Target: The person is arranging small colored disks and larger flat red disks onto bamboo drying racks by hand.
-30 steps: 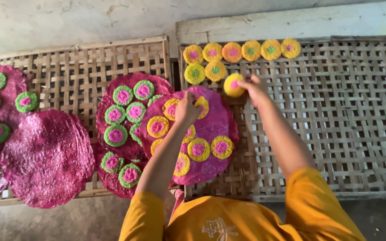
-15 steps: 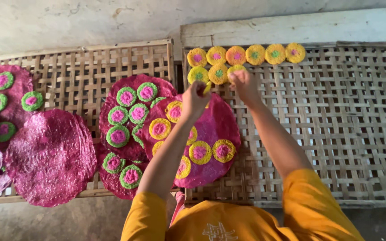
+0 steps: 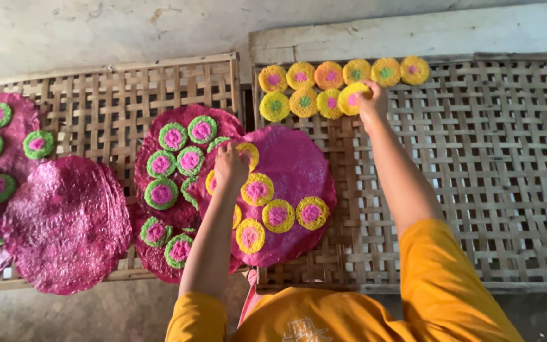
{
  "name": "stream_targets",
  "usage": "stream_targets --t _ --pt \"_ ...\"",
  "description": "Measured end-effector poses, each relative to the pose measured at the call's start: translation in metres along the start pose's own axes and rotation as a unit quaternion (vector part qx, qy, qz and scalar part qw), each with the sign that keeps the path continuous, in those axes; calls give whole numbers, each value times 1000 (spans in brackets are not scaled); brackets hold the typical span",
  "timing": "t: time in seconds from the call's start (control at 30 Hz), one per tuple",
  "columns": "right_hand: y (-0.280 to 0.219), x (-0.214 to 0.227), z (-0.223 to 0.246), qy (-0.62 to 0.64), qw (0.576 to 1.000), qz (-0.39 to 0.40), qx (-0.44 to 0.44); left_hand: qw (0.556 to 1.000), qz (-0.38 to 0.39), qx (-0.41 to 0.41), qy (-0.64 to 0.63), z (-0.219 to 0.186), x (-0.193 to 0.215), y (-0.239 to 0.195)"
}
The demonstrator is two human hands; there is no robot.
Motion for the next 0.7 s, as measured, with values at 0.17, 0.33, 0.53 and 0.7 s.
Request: stream_targets --t 0.17,0.33,0.53,0.7 --pt "-17 -17 62 -300 933 -24 198 995 13 18 97 10 -20 23" --pt "-78 -39 151 -323 890 -71 315 987 151 53 7 11 -22 23" --pt "-208 -138 112 139 886 317 -309 971 122 -54 -200 -60 15 17" --pt "-200 -126 125 254 870 241 -349 765 146 -38 -626 -130 13 -4"
Point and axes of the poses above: each hand's wrist, its own y-axis towards the middle knuckle, its own x-axis out of the back of the hand, z = x × y, the point moved 8 cm from there along y, towards the middle knuckle, and after that the axes turned 10 degrees about y, right-handed, at the moved point
